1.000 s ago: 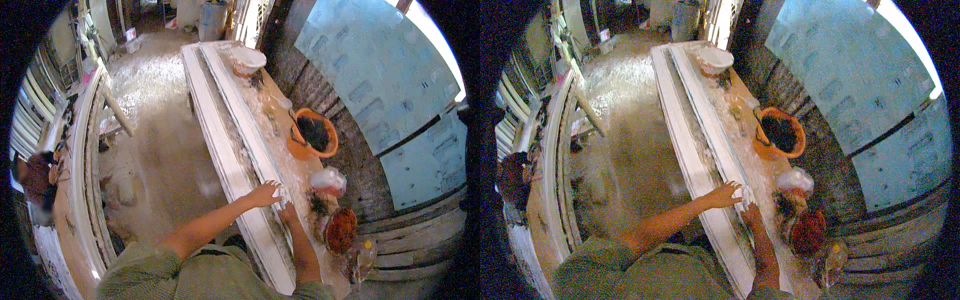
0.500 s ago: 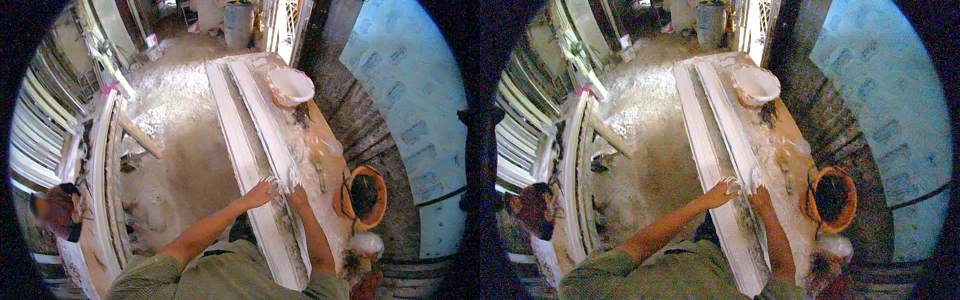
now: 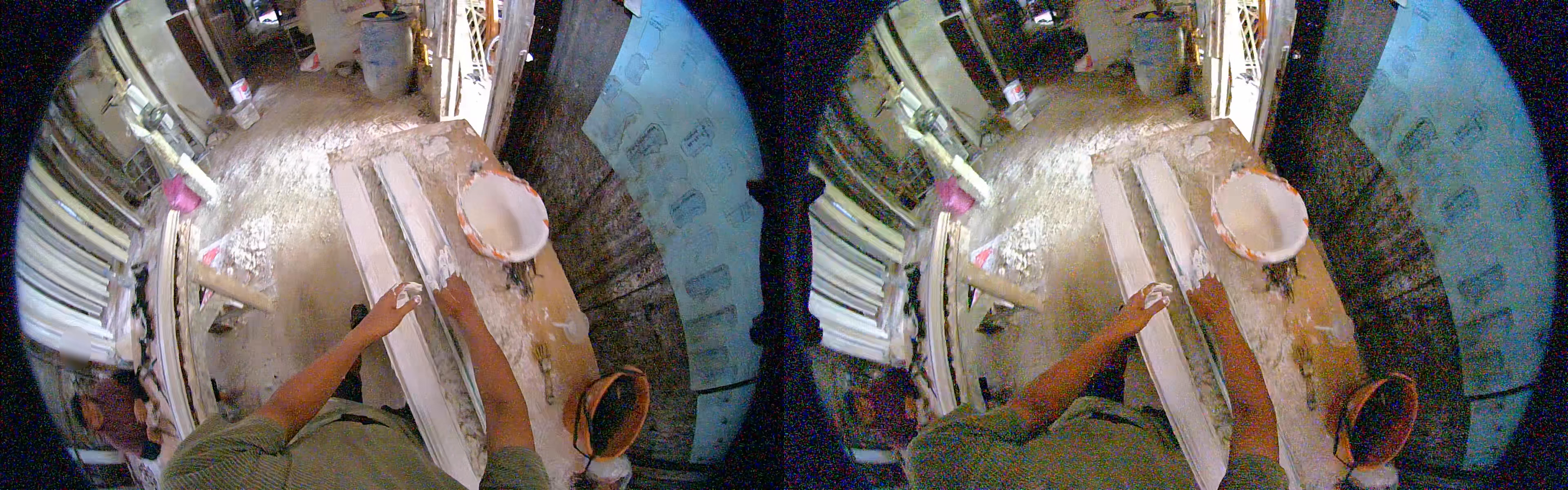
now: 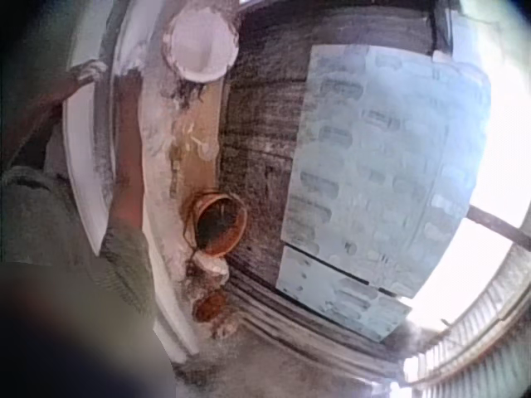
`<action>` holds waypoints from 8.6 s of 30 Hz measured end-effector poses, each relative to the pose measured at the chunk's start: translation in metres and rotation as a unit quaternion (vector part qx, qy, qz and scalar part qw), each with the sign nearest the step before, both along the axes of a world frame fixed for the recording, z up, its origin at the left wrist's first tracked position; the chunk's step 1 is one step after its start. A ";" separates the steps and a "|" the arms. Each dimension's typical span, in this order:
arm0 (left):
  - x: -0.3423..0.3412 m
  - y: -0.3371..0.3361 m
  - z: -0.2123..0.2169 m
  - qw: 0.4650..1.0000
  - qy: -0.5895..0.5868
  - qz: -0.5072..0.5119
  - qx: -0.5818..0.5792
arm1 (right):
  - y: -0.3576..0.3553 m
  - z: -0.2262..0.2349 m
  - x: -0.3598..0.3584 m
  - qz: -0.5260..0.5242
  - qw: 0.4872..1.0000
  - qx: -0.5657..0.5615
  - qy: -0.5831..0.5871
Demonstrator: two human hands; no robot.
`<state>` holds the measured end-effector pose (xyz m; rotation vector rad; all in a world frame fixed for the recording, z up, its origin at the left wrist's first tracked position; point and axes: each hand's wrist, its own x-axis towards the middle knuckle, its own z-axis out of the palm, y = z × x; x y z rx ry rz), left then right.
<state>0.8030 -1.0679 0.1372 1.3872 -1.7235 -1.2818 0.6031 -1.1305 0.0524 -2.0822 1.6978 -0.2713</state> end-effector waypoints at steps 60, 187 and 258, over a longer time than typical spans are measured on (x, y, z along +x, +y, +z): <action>0.151 -0.500 0.041 0.993 0.020 -0.082 0.080 | -0.337 0.063 0.241 -0.364 0.929 0.060 -0.018; -0.014 -0.273 -0.016 0.792 -0.209 -0.546 -0.175 | -0.020 0.022 0.060 -0.605 0.789 0.083 0.069; 0.086 -0.162 -0.012 0.985 -0.005 -0.134 0.111 | -0.150 0.121 -0.106 -0.170 0.969 -0.115 0.138</action>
